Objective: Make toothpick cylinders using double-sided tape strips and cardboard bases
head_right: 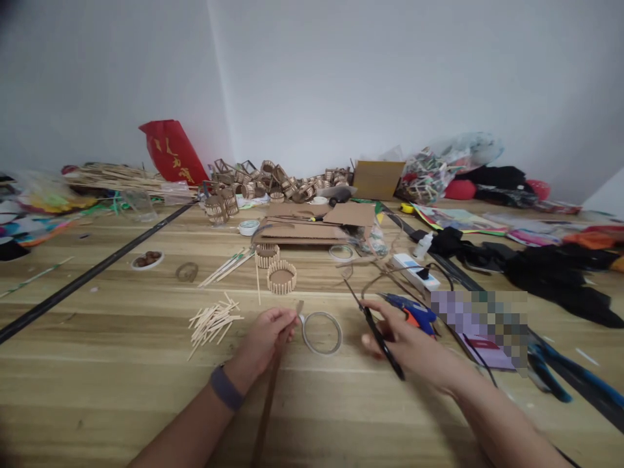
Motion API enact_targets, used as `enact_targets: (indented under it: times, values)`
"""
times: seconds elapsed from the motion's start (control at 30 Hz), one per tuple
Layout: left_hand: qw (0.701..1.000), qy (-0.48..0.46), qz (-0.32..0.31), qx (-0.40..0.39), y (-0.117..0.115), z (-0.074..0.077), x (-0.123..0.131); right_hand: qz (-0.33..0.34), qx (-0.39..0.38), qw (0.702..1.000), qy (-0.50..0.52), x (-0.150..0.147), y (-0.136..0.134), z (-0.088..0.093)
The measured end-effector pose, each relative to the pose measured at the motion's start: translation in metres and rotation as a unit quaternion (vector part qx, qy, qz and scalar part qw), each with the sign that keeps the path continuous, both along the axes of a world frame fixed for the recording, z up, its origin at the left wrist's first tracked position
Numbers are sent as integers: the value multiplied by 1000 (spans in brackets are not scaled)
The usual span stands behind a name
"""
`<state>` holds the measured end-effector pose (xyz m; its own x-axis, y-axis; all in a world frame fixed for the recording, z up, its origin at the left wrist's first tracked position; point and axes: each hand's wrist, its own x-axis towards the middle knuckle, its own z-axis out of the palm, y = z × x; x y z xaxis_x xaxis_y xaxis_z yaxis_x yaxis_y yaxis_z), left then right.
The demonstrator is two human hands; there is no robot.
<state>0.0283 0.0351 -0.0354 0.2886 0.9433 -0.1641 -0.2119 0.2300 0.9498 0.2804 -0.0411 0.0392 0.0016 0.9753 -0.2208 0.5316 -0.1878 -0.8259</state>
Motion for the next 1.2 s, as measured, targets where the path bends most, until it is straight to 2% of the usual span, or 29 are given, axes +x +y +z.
enact_targets:
  times: [0.1,0.17,0.37,0.53,1.0,1.2]
  values:
    - [1000,-7,7,-21,-2,2,0,45,-102,975,192,-31,-13,4]
    - [999,-7,12,-33,-2,4,0,69,-143,962,223,-46,-15,3]
    - [998,-4,21,-52,-3,9,-1,59,-205,970,121,-63,7,2]
    - [998,1,22,-64,-3,10,0,87,-225,969,58,-64,25,2]
    - [998,15,11,-63,-3,8,0,163,-160,971,-65,-74,39,3]
    - [997,37,4,-61,-3,9,-1,182,-138,971,-73,-73,40,-4]
